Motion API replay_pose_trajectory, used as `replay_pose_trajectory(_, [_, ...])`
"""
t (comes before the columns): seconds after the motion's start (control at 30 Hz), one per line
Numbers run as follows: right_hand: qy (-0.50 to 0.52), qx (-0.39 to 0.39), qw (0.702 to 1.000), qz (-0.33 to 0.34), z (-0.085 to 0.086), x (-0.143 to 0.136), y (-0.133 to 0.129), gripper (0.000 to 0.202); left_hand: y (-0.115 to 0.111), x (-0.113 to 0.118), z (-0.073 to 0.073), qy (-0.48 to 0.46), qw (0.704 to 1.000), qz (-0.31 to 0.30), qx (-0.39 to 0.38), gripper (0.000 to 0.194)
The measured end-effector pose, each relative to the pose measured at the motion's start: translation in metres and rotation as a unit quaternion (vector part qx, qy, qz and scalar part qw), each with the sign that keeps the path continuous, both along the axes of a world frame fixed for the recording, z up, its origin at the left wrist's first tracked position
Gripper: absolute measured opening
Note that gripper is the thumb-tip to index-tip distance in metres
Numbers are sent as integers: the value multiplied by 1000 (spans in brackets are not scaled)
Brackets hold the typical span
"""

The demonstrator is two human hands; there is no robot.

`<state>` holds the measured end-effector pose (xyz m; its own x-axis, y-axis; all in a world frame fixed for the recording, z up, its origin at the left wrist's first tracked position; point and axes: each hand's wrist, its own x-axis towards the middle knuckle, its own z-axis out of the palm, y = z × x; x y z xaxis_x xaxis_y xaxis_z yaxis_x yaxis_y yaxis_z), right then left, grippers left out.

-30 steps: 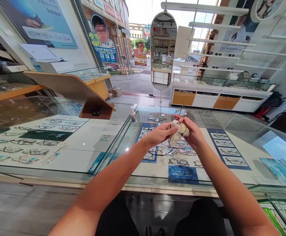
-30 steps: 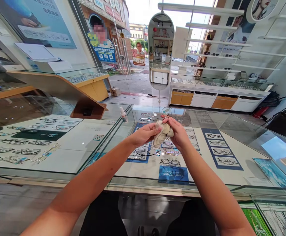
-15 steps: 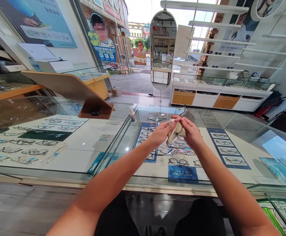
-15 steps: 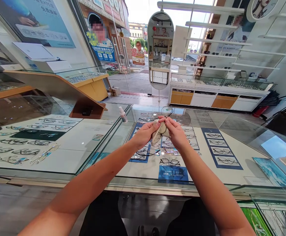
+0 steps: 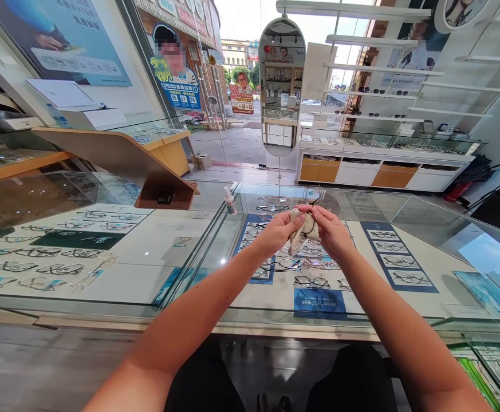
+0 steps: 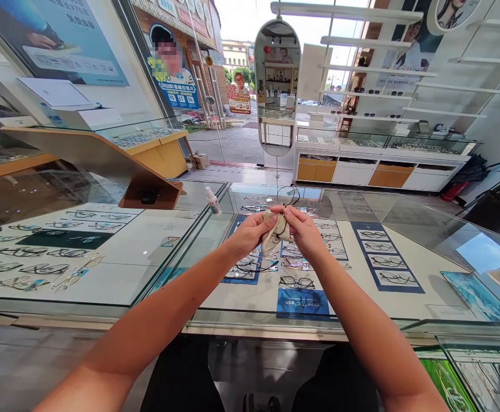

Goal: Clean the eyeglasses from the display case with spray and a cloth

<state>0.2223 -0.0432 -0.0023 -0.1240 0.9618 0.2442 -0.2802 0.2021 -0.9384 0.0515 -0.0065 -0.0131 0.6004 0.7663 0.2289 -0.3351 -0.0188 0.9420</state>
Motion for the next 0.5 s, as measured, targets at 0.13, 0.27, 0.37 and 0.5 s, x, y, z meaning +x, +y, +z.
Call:
replay_pose_trajectory(0.13, [33,-3,999,11,3,-1,-1,33,-3,-5,8,14,1000,-12,12,52])
replay_pose_trajectory(0.27, [38,-4,999,6,5,-2,-2,32,-6,-11,16,40,999,-26,18,55])
replay_pose_trajectory(0.37, [31,-2,999,3,6,-2,-2,33,-6,-12,18,44,999,-23,21,60])
replay_pose_trajectory(0.5, [23,-4,1000,-7,6,-2,-2,36,-5,-10,15,52,998,-13,16,64])
